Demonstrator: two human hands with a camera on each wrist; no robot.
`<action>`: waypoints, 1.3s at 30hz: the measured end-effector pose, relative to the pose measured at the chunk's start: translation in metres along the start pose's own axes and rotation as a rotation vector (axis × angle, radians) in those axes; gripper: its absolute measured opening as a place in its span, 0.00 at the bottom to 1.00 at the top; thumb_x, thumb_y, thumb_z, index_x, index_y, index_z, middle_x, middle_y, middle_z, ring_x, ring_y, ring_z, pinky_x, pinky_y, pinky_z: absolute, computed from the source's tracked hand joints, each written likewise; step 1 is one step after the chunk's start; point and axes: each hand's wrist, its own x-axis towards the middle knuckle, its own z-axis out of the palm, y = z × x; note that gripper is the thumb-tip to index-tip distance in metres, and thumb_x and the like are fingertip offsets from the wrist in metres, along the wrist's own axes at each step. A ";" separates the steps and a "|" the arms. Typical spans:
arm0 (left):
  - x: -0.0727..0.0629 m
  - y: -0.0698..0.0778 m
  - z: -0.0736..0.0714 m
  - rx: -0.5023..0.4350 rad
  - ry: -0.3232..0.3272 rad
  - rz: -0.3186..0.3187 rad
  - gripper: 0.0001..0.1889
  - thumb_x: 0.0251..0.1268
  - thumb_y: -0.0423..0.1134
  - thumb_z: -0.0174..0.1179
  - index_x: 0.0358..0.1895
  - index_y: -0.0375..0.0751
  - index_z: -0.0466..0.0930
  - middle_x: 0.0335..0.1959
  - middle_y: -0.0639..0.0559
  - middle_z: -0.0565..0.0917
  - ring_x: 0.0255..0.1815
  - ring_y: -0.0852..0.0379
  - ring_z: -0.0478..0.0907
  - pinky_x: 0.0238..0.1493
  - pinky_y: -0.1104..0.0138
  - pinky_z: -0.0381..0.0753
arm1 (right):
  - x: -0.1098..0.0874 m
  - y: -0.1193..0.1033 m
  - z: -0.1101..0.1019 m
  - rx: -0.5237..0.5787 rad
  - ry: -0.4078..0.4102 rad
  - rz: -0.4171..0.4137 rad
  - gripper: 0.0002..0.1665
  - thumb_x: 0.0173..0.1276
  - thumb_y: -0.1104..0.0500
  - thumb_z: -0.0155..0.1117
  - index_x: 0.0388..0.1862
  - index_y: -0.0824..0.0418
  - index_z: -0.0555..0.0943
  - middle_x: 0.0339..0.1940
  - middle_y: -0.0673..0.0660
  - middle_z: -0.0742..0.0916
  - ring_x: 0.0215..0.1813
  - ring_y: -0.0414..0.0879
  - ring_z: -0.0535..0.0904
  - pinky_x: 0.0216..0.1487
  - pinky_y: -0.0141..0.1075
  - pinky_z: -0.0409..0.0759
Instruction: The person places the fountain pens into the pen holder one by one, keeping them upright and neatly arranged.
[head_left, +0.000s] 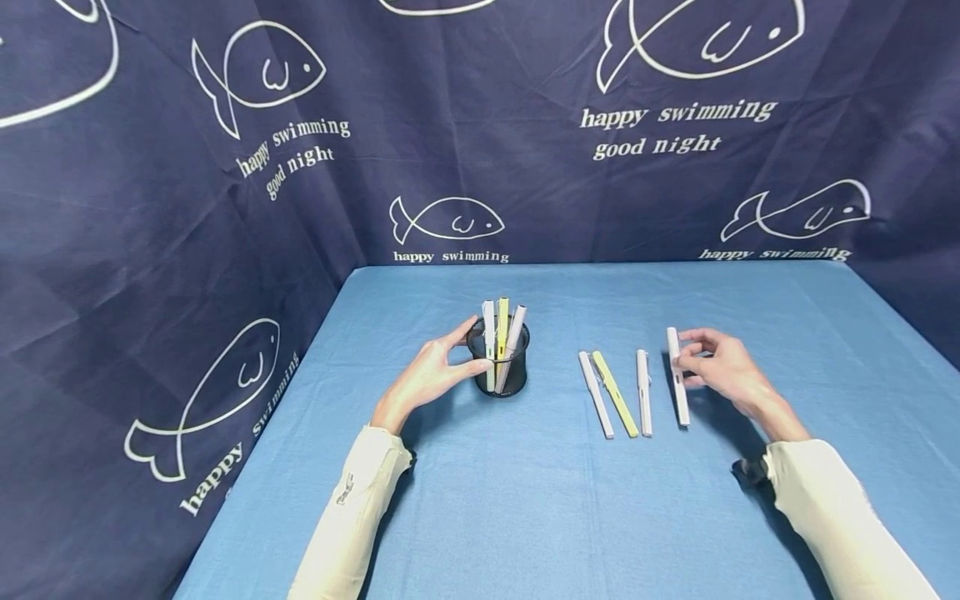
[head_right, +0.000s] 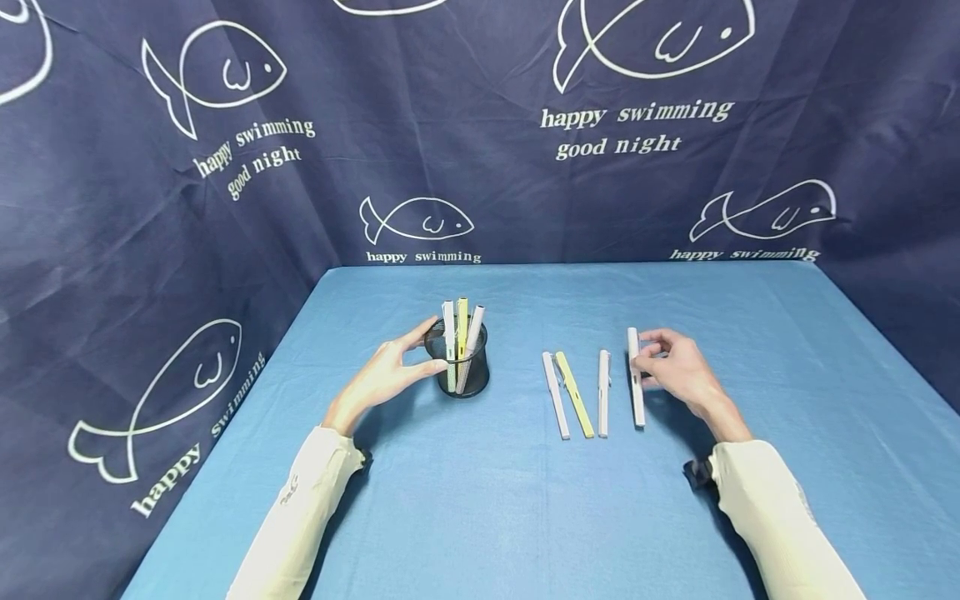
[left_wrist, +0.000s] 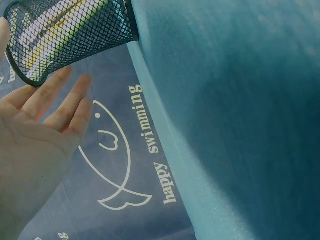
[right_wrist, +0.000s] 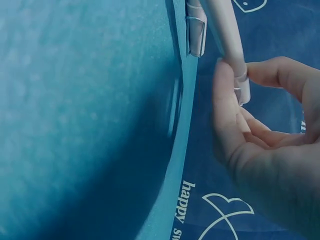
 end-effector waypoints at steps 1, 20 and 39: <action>0.000 0.000 0.000 0.000 0.000 0.000 0.44 0.69 0.57 0.68 0.83 0.53 0.57 0.65 0.40 0.80 0.72 0.47 0.70 0.71 0.49 0.67 | 0.000 0.000 0.000 0.000 0.008 -0.013 0.32 0.72 0.73 0.59 0.70 0.85 0.62 0.42 0.63 0.80 0.34 0.35 0.83 0.38 0.37 0.87; 0.002 0.000 -0.002 -0.010 0.005 0.009 0.44 0.69 0.57 0.68 0.83 0.53 0.58 0.64 0.42 0.81 0.72 0.49 0.71 0.71 0.50 0.67 | 0.000 -0.002 0.001 0.147 0.116 -0.129 0.25 0.71 0.74 0.60 0.63 0.82 0.66 0.36 0.47 0.82 0.35 0.36 0.83 0.36 0.32 0.86; 0.001 -0.001 -0.002 -0.015 -0.011 -0.012 0.45 0.69 0.58 0.67 0.84 0.54 0.57 0.66 0.43 0.80 0.73 0.49 0.69 0.71 0.49 0.66 | 0.003 -0.009 0.015 0.391 0.101 -0.177 0.19 0.70 0.77 0.61 0.56 0.63 0.75 0.38 0.51 0.83 0.36 0.38 0.85 0.37 0.32 0.86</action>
